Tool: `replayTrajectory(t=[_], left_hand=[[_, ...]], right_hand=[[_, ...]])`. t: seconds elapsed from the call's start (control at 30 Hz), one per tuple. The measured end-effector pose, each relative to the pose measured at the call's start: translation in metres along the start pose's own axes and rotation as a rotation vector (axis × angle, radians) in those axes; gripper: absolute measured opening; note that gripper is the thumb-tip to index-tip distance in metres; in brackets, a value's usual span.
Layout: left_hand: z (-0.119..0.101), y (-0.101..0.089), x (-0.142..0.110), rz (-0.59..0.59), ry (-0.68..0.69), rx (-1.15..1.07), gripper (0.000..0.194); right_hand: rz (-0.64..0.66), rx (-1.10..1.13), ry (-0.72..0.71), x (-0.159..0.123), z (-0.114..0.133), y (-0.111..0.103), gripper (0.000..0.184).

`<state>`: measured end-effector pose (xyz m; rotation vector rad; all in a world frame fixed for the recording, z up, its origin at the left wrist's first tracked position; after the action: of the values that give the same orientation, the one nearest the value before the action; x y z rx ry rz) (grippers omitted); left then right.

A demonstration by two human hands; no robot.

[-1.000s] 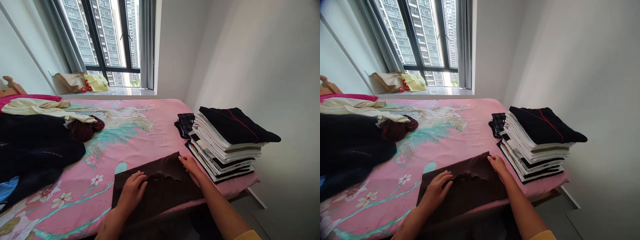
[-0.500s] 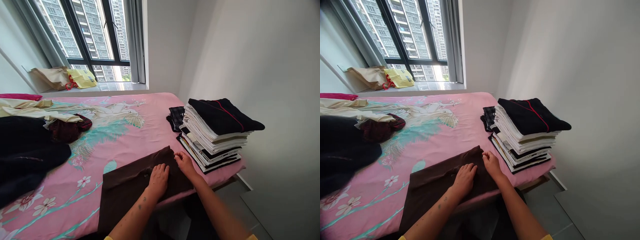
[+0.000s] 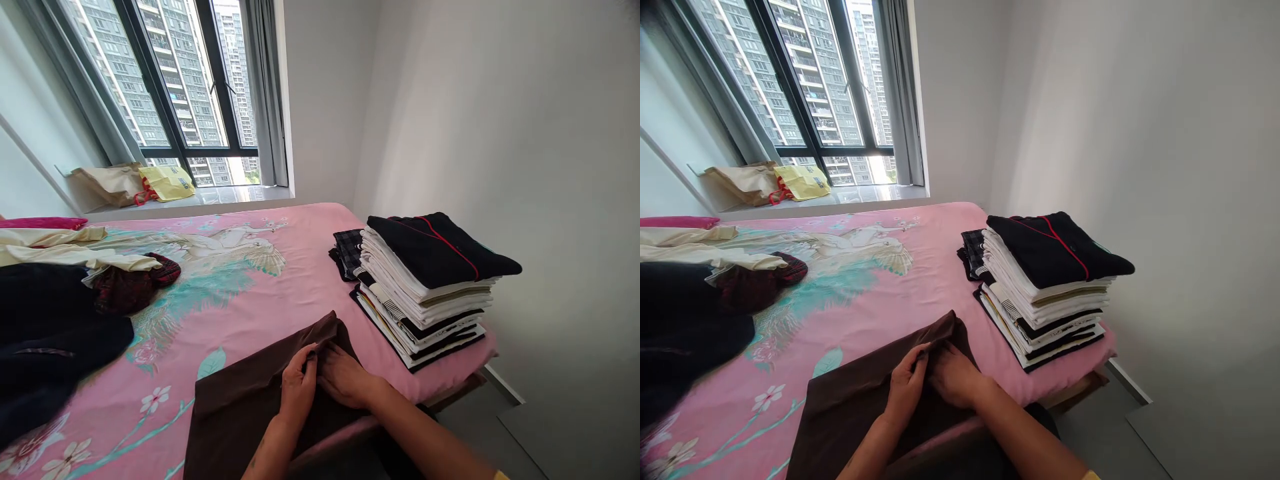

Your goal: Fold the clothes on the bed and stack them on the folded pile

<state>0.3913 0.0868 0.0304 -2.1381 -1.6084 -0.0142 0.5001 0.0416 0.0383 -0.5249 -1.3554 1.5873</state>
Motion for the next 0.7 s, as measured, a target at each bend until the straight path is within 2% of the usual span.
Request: replayTrajectory(t=[0.1, 0.23, 0.37, 0.5, 0.6, 0.7], left_hand=[[0.007, 0.000, -0.011, -0.023, 0.084, -0.017, 0.027], [0.015, 0.002, -0.028, 0.044, 0.295, 0.078, 0.031], [0.017, 0.008, -0.037, 0.127, 0.452, 0.251, 0.036], [0.013, 0.018, -0.039, 0.185, 0.514, 0.449, 0.041], [0.009, 0.025, -0.040, 0.220, 0.506, 0.559, 0.045], [0.007, 0.029, -0.039, 0.231, 0.451, 0.606, 0.046]], right_hand=[[0.071, -0.015, -0.070, 0.020, -0.017, 0.013, 0.035], [0.151, -0.064, 0.035, 0.022, -0.056, 0.029, 0.032], [0.131, -0.132, 0.126, 0.015, -0.077, 0.030, 0.037], [0.163, -0.191, 0.339, 0.010, -0.088, 0.028, 0.046], [0.192, -0.200, 0.388, 0.007, -0.091, 0.026, 0.053], [0.138, -0.218, 0.478, -0.001, -0.098, 0.020, 0.054]])
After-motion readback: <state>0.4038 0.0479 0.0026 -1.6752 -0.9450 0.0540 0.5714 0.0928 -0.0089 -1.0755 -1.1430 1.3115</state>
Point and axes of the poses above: each hand's wrist, its own x-axis towards the middle knuckle, its own y-axis out of the palm, z = x × y, the point moved 5 cm from there along x, towards the middle knuckle, and after that the axes turned 2 degrees about -y, right-handed, at the moved point
